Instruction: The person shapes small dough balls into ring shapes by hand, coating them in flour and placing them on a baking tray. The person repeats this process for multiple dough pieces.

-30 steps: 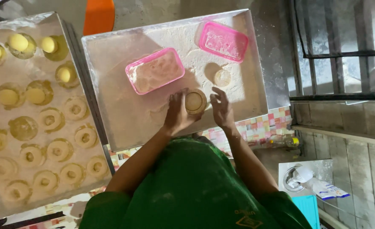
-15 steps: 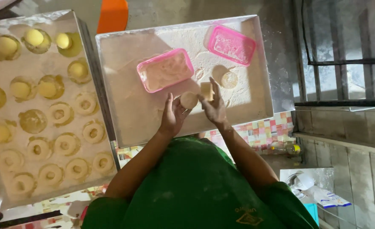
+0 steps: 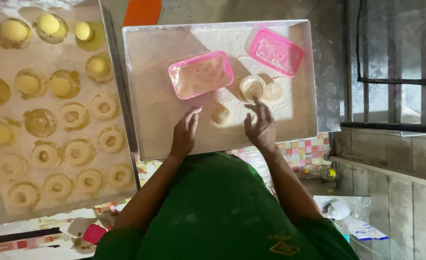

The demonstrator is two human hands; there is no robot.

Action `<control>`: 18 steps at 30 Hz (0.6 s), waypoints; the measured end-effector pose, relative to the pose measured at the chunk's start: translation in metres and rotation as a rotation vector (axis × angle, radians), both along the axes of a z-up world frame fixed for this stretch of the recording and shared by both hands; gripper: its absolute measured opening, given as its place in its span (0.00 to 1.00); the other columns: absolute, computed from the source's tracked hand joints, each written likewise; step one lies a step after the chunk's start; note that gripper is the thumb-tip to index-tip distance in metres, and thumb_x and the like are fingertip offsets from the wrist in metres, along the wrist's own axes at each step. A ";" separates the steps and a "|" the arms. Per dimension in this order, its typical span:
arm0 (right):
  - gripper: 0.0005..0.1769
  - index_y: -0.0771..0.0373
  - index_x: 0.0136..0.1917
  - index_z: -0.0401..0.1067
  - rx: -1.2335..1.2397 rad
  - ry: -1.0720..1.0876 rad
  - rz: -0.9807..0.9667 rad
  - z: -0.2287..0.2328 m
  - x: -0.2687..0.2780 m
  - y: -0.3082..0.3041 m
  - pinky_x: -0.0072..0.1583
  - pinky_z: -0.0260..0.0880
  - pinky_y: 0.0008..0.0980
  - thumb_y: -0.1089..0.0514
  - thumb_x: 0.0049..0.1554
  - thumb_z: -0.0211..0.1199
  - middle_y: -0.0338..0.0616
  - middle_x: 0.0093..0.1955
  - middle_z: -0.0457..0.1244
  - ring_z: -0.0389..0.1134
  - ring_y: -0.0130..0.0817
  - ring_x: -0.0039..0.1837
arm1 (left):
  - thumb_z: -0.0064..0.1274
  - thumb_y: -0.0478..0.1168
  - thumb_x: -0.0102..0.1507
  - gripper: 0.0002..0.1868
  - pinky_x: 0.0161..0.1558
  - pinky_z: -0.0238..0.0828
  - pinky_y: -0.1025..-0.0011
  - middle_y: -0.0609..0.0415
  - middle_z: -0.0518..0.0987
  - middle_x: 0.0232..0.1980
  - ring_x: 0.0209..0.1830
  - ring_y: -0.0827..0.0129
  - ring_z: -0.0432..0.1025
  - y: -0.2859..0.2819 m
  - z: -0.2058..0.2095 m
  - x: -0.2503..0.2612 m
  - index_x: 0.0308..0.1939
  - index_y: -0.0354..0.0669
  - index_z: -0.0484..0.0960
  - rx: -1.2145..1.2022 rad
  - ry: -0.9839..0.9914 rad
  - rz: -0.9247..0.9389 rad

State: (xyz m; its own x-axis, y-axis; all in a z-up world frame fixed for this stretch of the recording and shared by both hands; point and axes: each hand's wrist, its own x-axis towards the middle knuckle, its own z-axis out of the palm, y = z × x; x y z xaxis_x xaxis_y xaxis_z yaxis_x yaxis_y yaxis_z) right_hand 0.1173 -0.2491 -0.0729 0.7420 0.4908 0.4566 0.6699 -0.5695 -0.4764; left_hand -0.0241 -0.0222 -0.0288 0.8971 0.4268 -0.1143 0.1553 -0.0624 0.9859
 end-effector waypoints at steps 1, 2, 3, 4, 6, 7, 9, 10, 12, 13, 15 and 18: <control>0.35 0.66 0.75 0.64 -0.003 0.000 0.001 0.003 -0.008 0.007 0.58 0.73 0.42 0.66 0.53 0.59 0.42 0.51 0.72 0.71 0.46 0.59 | 0.39 0.45 0.75 0.19 0.76 0.50 0.50 0.42 0.77 0.66 0.73 0.47 0.64 0.000 -0.002 0.000 0.64 0.42 0.78 -0.003 0.000 0.001; 0.37 0.63 0.75 0.65 -0.028 -0.026 0.062 0.006 -0.017 0.015 0.59 0.73 0.39 0.66 0.51 0.60 0.37 0.50 0.73 0.70 0.42 0.60 | 0.40 0.43 0.74 0.18 0.75 0.51 0.49 0.41 0.77 0.64 0.73 0.46 0.64 0.000 -0.003 0.000 0.63 0.41 0.78 0.010 -0.020 0.020; 0.39 0.60 0.76 0.66 -0.051 -0.054 0.122 0.010 -0.024 0.023 0.61 0.73 0.37 0.65 0.49 0.61 0.32 0.48 0.73 0.70 0.38 0.62 | 0.41 0.41 0.74 0.17 0.75 0.52 0.48 0.39 0.77 0.63 0.72 0.44 0.64 0.001 -0.004 0.000 0.61 0.40 0.78 0.024 -0.040 0.039; 0.39 0.60 0.76 0.66 -0.052 -0.054 0.123 0.005 -0.023 0.027 0.61 0.73 0.37 0.65 0.49 0.61 0.32 0.48 0.73 0.70 0.38 0.62 | 0.41 0.41 0.74 0.17 0.75 0.52 0.48 0.39 0.77 0.63 0.72 0.44 0.64 0.002 -0.004 0.002 0.61 0.40 0.78 0.022 -0.041 0.040; 0.36 0.63 0.74 0.68 -0.075 -0.135 0.183 -0.006 -0.026 0.034 0.57 0.73 0.40 0.65 0.51 0.58 0.37 0.51 0.73 0.71 0.41 0.60 | 0.42 0.41 0.74 0.16 0.74 0.52 0.49 0.39 0.77 0.64 0.72 0.45 0.64 0.001 -0.003 0.002 0.60 0.40 0.79 0.013 -0.054 0.063; 0.36 0.63 0.74 0.68 -0.076 -0.136 0.183 -0.005 -0.026 0.036 0.57 0.73 0.40 0.65 0.51 0.58 0.37 0.51 0.73 0.71 0.41 0.60 | 0.42 0.41 0.74 0.16 0.74 0.52 0.49 0.39 0.77 0.64 0.72 0.45 0.64 0.003 -0.003 0.002 0.60 0.40 0.79 0.012 -0.055 0.063; 0.38 0.61 0.76 0.65 -0.080 -0.128 0.204 -0.003 -0.026 0.040 0.58 0.73 0.37 0.63 0.52 0.55 0.36 0.47 0.72 0.71 0.39 0.61 | 0.41 0.42 0.74 0.16 0.74 0.53 0.49 0.38 0.77 0.62 0.72 0.44 0.65 0.005 -0.002 0.004 0.59 0.40 0.80 0.014 -0.061 0.055; 0.38 0.61 0.76 0.65 -0.082 -0.130 0.204 0.003 -0.026 0.041 0.58 0.73 0.37 0.63 0.52 0.55 0.36 0.47 0.72 0.71 0.39 0.61 | 0.41 0.42 0.74 0.16 0.74 0.53 0.49 0.38 0.77 0.62 0.72 0.44 0.65 0.005 0.000 0.004 0.59 0.40 0.80 0.011 -0.063 0.055; 0.39 0.61 0.77 0.64 -0.132 -0.155 0.220 0.016 -0.026 0.044 0.58 0.72 0.35 0.63 0.51 0.53 0.32 0.46 0.72 0.70 0.35 0.62 | 0.42 0.41 0.74 0.15 0.74 0.53 0.50 0.41 0.78 0.62 0.71 0.46 0.66 0.006 0.004 0.005 0.59 0.41 0.80 -0.018 -0.046 0.066; 0.39 0.61 0.77 0.64 -0.133 -0.155 0.221 0.014 -0.025 0.044 0.58 0.72 0.35 0.63 0.51 0.53 0.32 0.46 0.72 0.70 0.35 0.62 | 0.42 0.41 0.74 0.15 0.74 0.53 0.50 0.41 0.78 0.62 0.71 0.46 0.66 0.006 0.002 0.005 0.59 0.41 0.80 -0.019 -0.047 0.067; 0.40 0.59 0.78 0.63 -0.178 -0.164 0.205 0.009 -0.023 0.044 0.58 0.73 0.35 0.62 0.50 0.53 0.32 0.44 0.72 0.70 0.33 0.61 | 0.42 0.41 0.74 0.15 0.74 0.52 0.49 0.40 0.78 0.62 0.72 0.46 0.65 0.007 -0.002 0.006 0.58 0.40 0.80 -0.033 -0.056 0.070; 0.39 0.61 0.76 0.65 -0.175 -0.182 0.244 -0.007 -0.019 0.042 0.54 0.72 0.38 0.63 0.50 0.52 0.35 0.44 0.72 0.71 0.37 0.59 | 0.41 0.43 0.74 0.16 0.74 0.53 0.49 0.40 0.78 0.63 0.72 0.45 0.65 0.009 0.002 0.006 0.58 0.39 0.79 -0.030 -0.032 0.070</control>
